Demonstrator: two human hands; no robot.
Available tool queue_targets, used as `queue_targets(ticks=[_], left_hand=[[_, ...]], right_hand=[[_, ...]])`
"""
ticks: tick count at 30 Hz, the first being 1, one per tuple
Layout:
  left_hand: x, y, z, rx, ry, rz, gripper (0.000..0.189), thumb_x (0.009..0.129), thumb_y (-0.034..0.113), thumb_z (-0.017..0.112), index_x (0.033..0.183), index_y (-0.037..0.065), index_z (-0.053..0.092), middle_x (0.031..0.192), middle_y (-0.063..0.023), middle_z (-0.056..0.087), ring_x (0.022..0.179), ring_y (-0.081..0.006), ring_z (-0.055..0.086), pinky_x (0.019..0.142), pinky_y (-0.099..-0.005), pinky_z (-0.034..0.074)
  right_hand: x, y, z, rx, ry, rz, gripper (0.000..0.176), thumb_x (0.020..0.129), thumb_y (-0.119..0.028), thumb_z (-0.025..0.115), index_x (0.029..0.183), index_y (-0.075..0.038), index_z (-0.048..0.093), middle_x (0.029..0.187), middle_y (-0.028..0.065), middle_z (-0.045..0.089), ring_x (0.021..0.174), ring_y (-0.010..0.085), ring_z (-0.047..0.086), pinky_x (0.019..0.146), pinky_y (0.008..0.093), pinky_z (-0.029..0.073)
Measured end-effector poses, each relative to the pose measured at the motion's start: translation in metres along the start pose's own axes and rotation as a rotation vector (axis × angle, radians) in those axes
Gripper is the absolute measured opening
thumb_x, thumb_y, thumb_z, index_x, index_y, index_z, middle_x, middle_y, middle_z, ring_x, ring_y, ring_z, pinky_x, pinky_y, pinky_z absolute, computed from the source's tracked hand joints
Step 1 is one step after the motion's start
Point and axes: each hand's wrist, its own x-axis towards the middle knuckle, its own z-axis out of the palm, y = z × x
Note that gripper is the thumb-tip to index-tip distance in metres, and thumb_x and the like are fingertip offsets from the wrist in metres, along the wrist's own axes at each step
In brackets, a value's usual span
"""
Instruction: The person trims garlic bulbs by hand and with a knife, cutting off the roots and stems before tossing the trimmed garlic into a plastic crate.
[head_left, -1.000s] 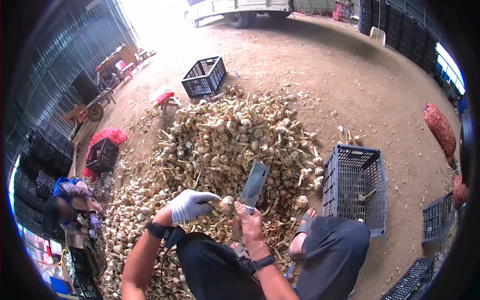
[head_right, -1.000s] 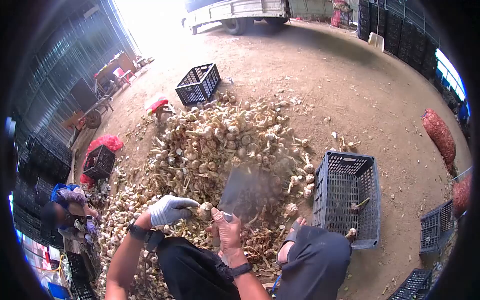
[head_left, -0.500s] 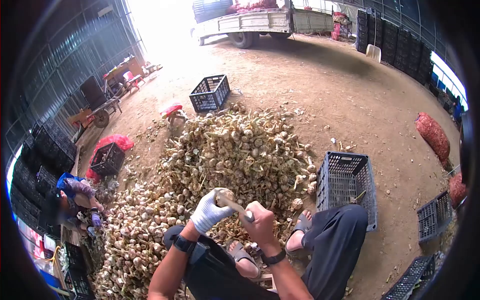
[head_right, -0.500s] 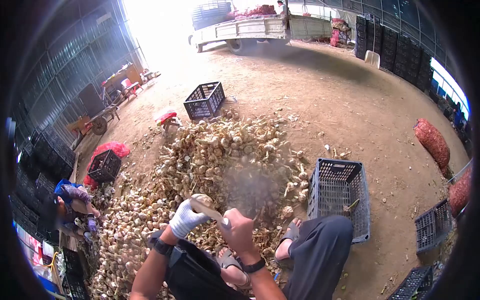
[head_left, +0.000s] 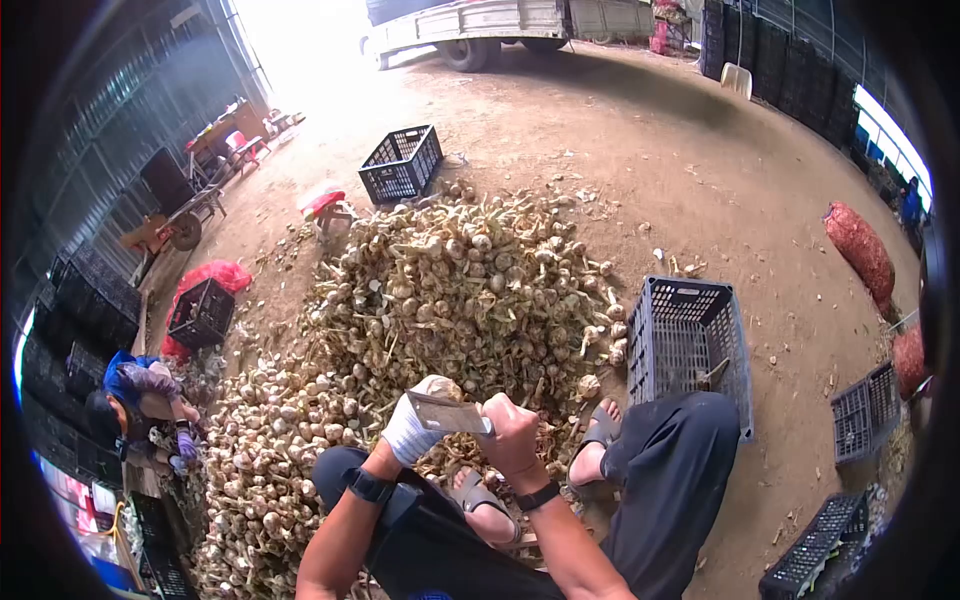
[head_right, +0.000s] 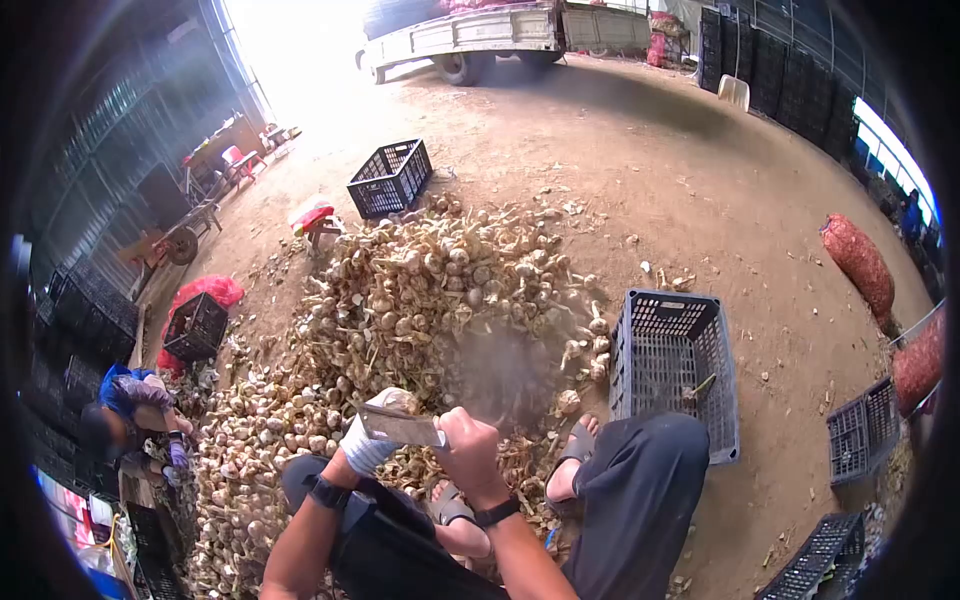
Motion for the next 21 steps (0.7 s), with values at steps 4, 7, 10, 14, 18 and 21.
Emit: queue_targets(ticks=[4, 7, 10, 14, 18, 21], left_hand=[[-0.002, 0.003, 0.005, -0.089, 0.035, -0.071, 0.042, 0.073, 0.010, 0.082, 0.108, 0.006, 0.058, 0.095, 0.0007, 0.063, 0.087, -0.0087, 0.058, 0.081, -0.0267, 0.050], [-0.005, 0.044, 0.005, -0.065, -0.031, -0.186, 0.033, 0.074, 0.010, 0.078, 0.102, 0.005, 0.060, 0.089, 0.0019, 0.059, 0.083, -0.0074, 0.054, 0.077, -0.0262, 0.049], [0.000, 0.039, 0.015, -0.062, 0.063, -0.148, 0.033, 0.076, 0.009, 0.077, 0.105, 0.005, 0.061, 0.087, 0.0035, 0.059, 0.081, -0.0046, 0.053, 0.075, -0.0229, 0.048], [0.006, 0.046, 0.024, -0.193, 0.091, -0.215, 0.043, 0.075, 0.009, 0.079, 0.114, 0.005, 0.060, 0.095, 0.0013, 0.063, 0.087, -0.0064, 0.056, 0.080, -0.0245, 0.051], [0.012, 0.046, 0.027, -0.381, 0.083, -0.137, 0.043, 0.078, 0.005, 0.073, 0.119, 0.006, 0.058, 0.100, -0.0005, 0.064, 0.091, -0.0076, 0.058, 0.082, -0.0249, 0.051], [0.008, 0.048, 0.029, -0.490, 0.120, -0.067, 0.044, 0.080, 0.006, 0.070, 0.122, 0.006, 0.056, 0.103, -0.0026, 0.063, 0.093, -0.0101, 0.061, 0.084, -0.0261, 0.052]], right_hand=[[-0.012, 0.009, 0.013, 0.010, 0.022, 0.057, 0.012, 0.081, -0.007, 0.069, 0.080, -0.006, 0.057, 0.073, 0.0124, 0.057, 0.061, 0.0344, 0.061, 0.053, 0.0423, 0.047], [-0.026, 0.040, 0.024, -0.172, -0.021, 0.302, 0.011, 0.080, -0.015, 0.069, 0.080, -0.010, 0.059, 0.076, 0.0147, 0.062, 0.062, 0.0362, 0.061, 0.054, 0.0452, 0.047], [-0.058, 0.084, 0.030, -0.187, 0.090, 0.558, 0.016, 0.081, -0.019, 0.069, 0.073, -0.009, 0.060, 0.068, 0.0150, 0.063, 0.058, 0.0376, 0.060, 0.054, 0.0457, 0.046], [-0.046, 0.060, 0.030, 0.257, 0.243, 0.795, 0.023, 0.089, -0.018, 0.070, 0.073, -0.004, 0.061, 0.062, 0.0044, 0.061, 0.052, 0.0124, 0.057, 0.049, 0.0337, 0.048], [-0.035, 0.025, 0.036, 0.984, 0.152, 0.994, 0.022, 0.092, -0.022, 0.072, 0.094, -0.001, 0.066, 0.075, 0.0029, 0.066, 0.053, 0.0102, 0.058, 0.050, 0.0297, 0.056], [-0.023, -0.003, 0.021, 1.361, 0.082, 1.037, 0.021, 0.094, -0.023, 0.070, 0.093, -0.003, 0.064, 0.078, 0.0022, 0.066, 0.056, 0.0126, 0.061, 0.054, 0.0316, 0.058]])
